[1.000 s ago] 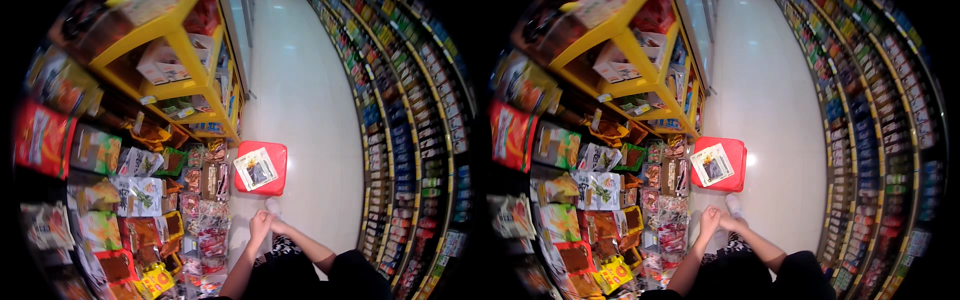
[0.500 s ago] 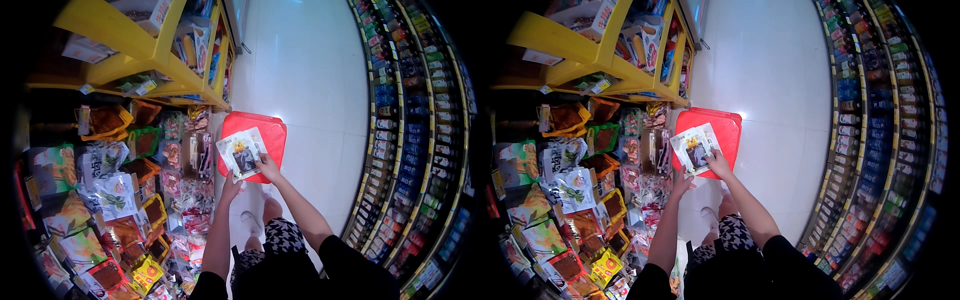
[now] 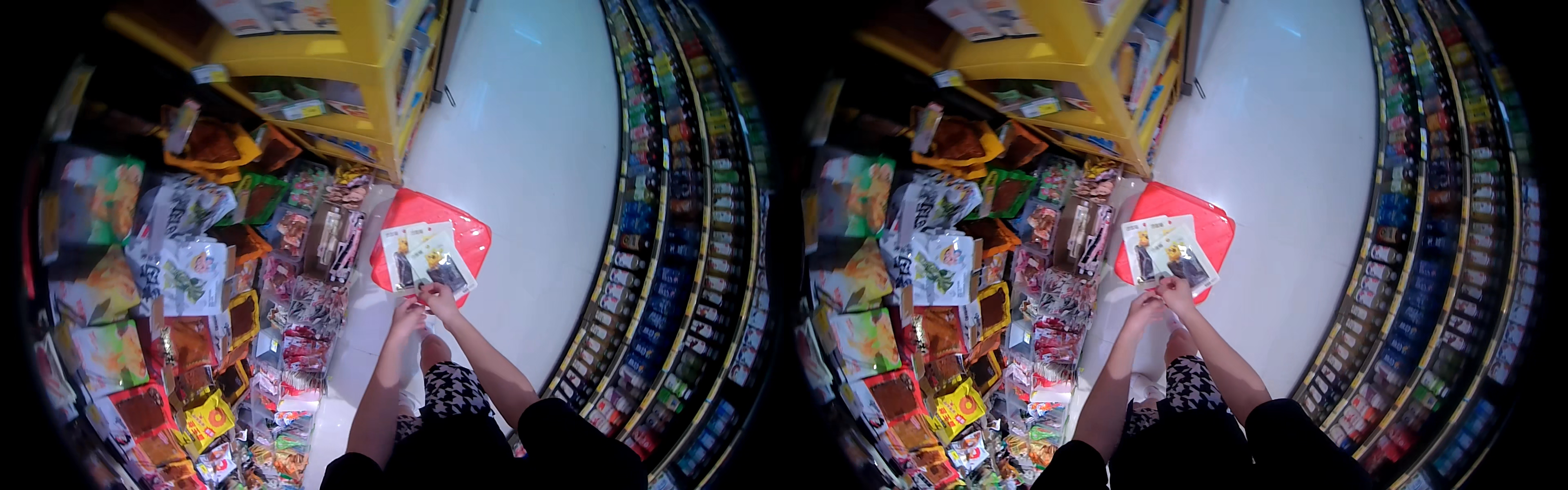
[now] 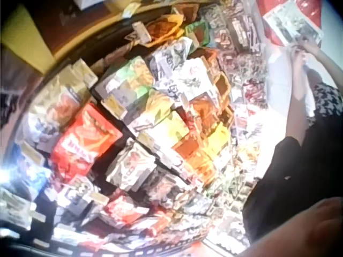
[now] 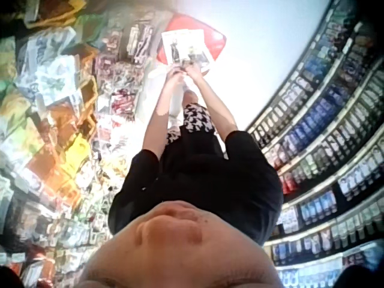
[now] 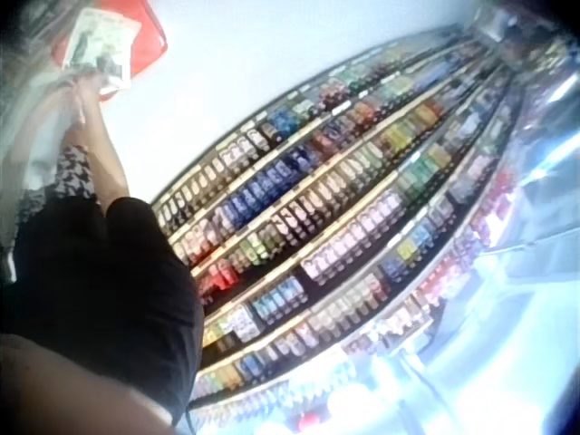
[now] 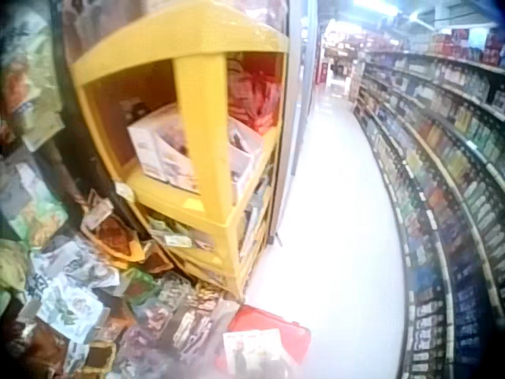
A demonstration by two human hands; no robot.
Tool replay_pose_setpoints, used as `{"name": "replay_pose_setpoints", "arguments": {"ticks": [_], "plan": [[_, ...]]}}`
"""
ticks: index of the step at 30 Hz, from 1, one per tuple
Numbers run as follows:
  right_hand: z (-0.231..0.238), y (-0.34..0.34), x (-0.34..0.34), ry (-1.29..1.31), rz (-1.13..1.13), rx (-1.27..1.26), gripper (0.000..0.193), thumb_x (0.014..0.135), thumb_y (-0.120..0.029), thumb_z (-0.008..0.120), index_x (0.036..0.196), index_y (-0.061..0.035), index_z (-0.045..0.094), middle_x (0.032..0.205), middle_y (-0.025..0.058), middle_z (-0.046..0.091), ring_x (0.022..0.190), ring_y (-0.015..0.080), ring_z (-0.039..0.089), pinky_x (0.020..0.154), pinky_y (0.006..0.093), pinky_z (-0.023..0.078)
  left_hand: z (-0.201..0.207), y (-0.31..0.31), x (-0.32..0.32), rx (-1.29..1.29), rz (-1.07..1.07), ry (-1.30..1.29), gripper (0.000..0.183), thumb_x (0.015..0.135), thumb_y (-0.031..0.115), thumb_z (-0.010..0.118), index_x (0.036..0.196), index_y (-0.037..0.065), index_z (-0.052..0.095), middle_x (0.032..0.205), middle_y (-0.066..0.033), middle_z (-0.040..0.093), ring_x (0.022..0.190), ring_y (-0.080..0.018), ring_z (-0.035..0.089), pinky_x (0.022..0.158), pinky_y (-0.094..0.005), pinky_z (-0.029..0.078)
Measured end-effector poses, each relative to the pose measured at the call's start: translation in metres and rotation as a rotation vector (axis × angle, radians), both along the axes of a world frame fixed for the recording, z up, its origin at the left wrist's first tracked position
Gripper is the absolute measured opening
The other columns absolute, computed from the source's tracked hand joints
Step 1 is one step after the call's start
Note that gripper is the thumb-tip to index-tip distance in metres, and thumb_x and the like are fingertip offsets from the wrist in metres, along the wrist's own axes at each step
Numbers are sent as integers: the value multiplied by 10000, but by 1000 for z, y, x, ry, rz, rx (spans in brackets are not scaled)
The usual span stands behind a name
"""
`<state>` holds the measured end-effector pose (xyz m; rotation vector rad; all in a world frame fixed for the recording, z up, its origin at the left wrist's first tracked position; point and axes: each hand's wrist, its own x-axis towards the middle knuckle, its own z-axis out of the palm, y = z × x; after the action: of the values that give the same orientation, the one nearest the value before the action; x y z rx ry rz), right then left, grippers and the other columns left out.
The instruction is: The person picks up packaged food items from a small plastic stool in a store aisle and places them onto a display shelf.
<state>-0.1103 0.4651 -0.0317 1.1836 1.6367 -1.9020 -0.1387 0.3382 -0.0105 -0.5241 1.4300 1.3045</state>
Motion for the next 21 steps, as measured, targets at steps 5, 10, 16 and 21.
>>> {"name": "replay_pose_setpoints", "arguments": {"ticks": [5,10,16,21], "plan": [[-27,18,10,97,209,861,370,669,-136,637,996,15,557,973,191,550,887,339,564,763,385,474,7,-7,7,-51,310,-27,407,829,191,546,1198,45,455,1097,-88,519,933,-189,562,679,-365,509],[-17,63,12,39,271,1090,590,646,-166,666,1155,24,436,1077,232,497,1012,383,493,885,417,411,-10,17,26,11,167,98,499,761,213,604,1204,30,467,1127,-122,529,954,-194,535,751,-310,462],[-33,66,18,-48,306,832,511,688,-173,659,1121,18,467,967,195,563,896,321,563,784,383,452,-44,59,39,-25,392,190,518,685,150,649,1135,-29,463,1028,-129,538,894,-183,533,748,-272,433],[-30,66,46,-137,194,431,253,761,-88,592,987,14,538,805,75,596,702,160,567,639,276,467,-60,48,62,27,702,249,386,709,84,606,1035,7,416,964,-82,486,827,-131,498,682,-263,424]]}}
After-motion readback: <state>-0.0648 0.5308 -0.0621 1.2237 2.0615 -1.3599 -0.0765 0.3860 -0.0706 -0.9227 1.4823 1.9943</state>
